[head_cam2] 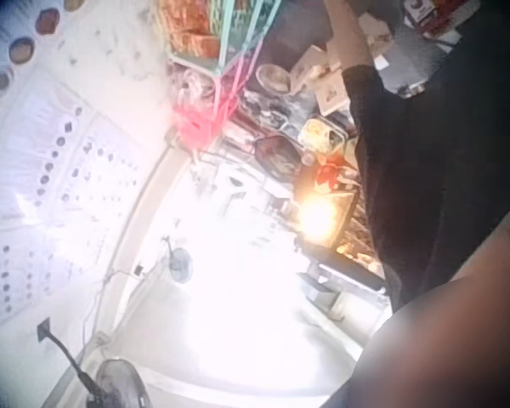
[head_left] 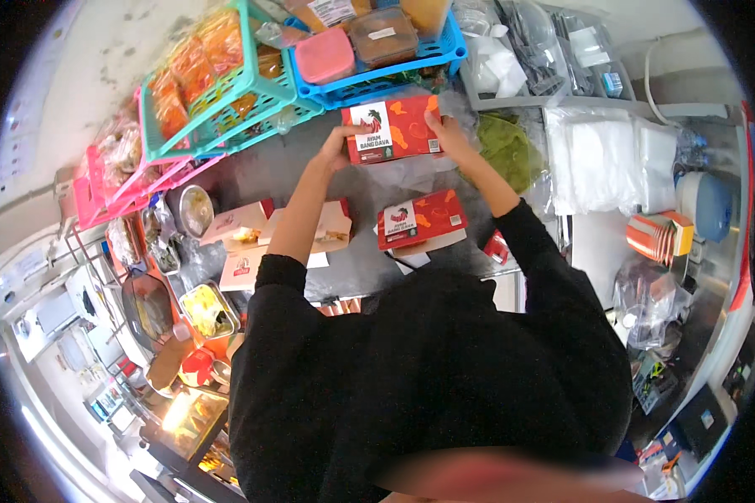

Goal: The person prepares food orders by putting rice and fried chicken into boxes, marking receipts with a pen, and organizing the boxes on a counter.

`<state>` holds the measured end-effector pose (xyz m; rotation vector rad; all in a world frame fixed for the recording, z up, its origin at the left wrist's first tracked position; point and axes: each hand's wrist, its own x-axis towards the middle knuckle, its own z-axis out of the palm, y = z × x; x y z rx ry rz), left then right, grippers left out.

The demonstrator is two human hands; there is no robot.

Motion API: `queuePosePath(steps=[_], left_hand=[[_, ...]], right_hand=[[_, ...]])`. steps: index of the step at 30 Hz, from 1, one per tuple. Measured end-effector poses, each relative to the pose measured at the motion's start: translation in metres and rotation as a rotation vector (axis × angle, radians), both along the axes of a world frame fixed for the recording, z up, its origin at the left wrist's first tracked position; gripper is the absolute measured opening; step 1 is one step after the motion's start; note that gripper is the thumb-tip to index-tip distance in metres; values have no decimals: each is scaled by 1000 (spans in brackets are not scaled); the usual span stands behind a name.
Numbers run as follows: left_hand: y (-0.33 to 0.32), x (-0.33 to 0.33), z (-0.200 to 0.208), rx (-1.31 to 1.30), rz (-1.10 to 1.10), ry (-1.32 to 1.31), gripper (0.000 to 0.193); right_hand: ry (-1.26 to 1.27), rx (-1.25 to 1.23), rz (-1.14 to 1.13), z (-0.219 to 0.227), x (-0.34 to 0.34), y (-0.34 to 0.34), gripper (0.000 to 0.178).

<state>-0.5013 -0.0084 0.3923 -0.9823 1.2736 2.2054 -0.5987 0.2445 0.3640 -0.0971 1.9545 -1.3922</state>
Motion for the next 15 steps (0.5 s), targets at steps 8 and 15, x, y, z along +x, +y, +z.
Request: queuePosePath(steps=[8, 15], left_hand=[[37, 114, 33, -906, 76, 296, 54], [139, 226, -39, -201, 488, -166, 48]], right_hand=[[329, 211, 84, -2, 68, 145, 48], [574, -98, 184, 19, 149, 123, 60]])
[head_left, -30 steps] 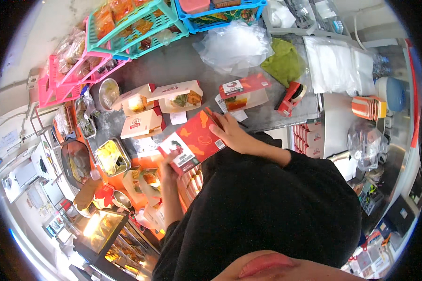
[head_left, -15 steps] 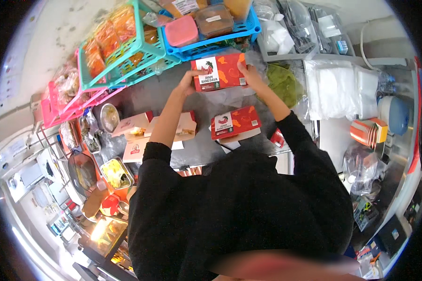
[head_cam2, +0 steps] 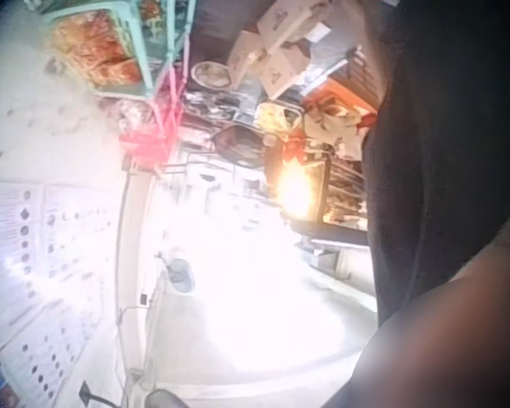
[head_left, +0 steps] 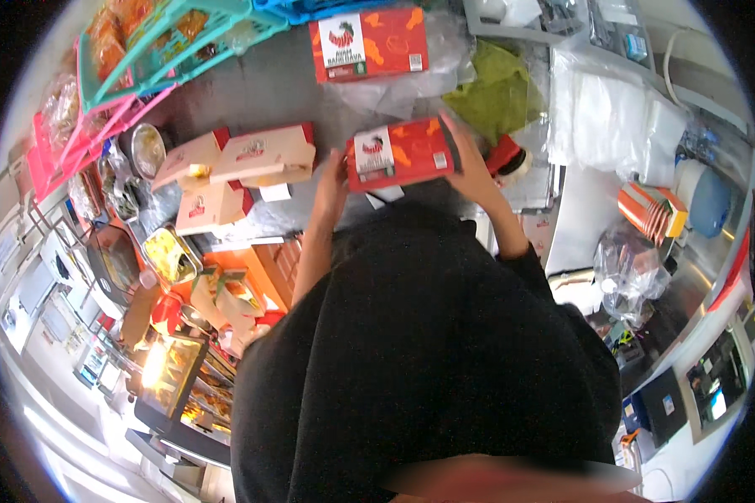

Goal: The person prepares food orders by putting rice and fried chicken into boxes, marking receipts with a pen, and organizing the boxes on a counter.

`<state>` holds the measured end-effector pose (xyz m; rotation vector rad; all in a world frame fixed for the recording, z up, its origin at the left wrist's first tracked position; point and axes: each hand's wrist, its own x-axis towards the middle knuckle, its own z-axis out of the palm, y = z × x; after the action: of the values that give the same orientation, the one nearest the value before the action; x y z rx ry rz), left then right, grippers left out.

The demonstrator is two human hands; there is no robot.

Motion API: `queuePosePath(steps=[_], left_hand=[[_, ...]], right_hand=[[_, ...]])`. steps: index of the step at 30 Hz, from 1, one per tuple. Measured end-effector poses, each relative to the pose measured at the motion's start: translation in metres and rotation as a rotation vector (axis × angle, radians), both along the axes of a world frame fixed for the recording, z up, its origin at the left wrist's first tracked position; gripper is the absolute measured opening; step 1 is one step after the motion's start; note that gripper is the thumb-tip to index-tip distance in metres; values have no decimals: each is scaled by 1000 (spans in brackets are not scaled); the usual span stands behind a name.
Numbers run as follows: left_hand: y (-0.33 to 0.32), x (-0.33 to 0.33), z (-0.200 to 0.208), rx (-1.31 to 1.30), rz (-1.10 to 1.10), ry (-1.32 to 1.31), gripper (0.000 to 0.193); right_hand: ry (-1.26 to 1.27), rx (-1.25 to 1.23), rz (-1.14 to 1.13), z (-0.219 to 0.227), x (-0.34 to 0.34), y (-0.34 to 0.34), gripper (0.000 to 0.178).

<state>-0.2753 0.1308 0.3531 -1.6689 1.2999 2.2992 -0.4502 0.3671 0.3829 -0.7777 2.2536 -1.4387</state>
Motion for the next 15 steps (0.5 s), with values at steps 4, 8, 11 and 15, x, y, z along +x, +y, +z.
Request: queuePosePath(steps=[4, 8, 11, 15], left_hand=[[-14, -16, 7, 85, -231, 39, 44], [-17, -6, -1, -22, -352, -45, 38], [3, 7, -39, -268, -370, 102, 39], [18, 29, -89, -614, -341, 171, 48]], right_hand=[[-212, 9, 152, -30, -5, 5, 53], [-662, -217, 144, -16, -1, 6, 45], [-1286, -490, 174, -56, 4, 24, 49], [-458, -356, -78, -91, 42, 15, 64]])
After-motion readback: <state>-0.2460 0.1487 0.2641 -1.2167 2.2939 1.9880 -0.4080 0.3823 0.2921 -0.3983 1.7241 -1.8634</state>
